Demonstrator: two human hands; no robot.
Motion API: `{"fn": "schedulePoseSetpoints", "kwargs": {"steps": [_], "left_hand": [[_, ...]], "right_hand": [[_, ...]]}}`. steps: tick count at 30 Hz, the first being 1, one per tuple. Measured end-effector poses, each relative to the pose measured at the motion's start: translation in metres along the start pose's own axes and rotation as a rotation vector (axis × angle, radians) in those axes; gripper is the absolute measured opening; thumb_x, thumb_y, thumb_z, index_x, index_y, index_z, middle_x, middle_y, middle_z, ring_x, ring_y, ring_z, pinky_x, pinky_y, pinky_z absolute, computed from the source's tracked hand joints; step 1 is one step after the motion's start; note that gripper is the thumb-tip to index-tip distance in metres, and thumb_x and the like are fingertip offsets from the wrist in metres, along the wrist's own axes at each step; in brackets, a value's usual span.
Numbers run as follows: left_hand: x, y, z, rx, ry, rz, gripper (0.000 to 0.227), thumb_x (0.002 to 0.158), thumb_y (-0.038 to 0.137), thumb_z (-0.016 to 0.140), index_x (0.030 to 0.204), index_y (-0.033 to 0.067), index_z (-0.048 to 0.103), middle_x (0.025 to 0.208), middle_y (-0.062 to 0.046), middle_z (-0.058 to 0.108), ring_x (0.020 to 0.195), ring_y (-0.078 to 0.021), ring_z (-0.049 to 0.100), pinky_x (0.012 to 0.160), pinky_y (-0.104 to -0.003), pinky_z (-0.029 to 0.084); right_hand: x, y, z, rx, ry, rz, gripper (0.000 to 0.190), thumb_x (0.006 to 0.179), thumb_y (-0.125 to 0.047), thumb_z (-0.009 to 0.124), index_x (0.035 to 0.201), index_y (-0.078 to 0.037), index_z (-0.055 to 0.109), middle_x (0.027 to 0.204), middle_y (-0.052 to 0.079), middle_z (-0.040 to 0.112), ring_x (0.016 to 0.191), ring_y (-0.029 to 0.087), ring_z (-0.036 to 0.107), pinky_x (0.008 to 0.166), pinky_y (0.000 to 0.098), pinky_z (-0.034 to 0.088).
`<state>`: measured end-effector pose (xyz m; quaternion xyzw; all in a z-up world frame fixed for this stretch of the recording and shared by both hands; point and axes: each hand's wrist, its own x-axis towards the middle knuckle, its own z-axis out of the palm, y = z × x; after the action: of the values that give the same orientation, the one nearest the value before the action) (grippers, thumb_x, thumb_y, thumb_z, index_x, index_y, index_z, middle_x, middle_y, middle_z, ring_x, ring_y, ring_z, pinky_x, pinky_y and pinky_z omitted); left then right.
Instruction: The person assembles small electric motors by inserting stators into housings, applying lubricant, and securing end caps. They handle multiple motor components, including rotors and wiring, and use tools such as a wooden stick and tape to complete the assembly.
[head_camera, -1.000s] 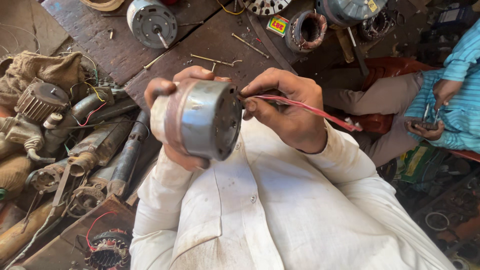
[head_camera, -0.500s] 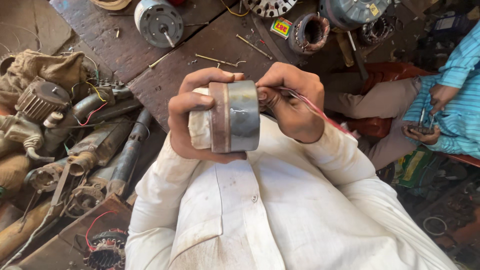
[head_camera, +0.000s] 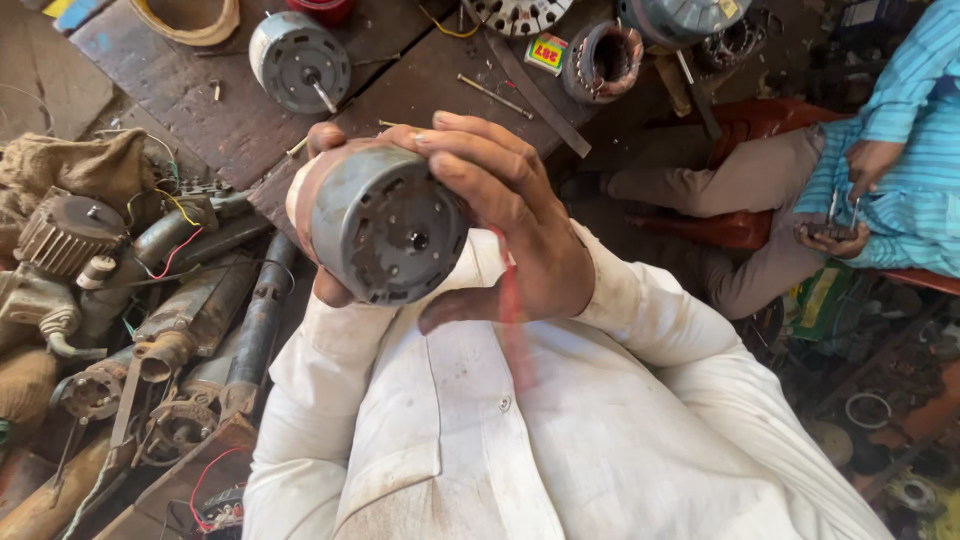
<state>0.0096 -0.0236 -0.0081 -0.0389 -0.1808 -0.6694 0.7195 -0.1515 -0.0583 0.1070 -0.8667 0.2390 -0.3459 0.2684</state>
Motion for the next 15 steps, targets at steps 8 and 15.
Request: {"fn": "schedulePoseSetpoints", "kwargs": {"steps": [8, 15], "left_hand": [[0.01, 0.009, -0.009, -0.132, -0.205, -0.112, 0.124, 0.057, 0.039, 0.098, 0.156, 0.0101, 0.028, 0.146, -0.031, 0.048, 0.135, -0.0379, 0.056, 0.113, -0.046, 0.049], [0.032, -0.016, -0.007, -0.22, -0.349, -0.159, 0.135, 0.054, 0.049, 0.097, 0.157, 0.005, 0.023, 0.148, -0.035, 0.046, 0.138, -0.0402, 0.052, 0.117, -0.047, 0.044]], "right_hand": [[-0.002, -0.012, 0.022, -0.196, 0.188, -0.111, 0.103, 0.078, -0.06, 0.102, 0.141, -0.001, 0.046, 0.137, 0.016, 0.051, 0.128, 0.035, 0.056, 0.111, 0.056, 0.046], [-0.01, -0.011, 0.008, -0.295, 0.259, -0.132, 0.104, 0.085, -0.063, 0.101, 0.145, 0.0, 0.043, 0.139, 0.016, 0.048, 0.128, 0.037, 0.055, 0.111, 0.0547, 0.051]]}}
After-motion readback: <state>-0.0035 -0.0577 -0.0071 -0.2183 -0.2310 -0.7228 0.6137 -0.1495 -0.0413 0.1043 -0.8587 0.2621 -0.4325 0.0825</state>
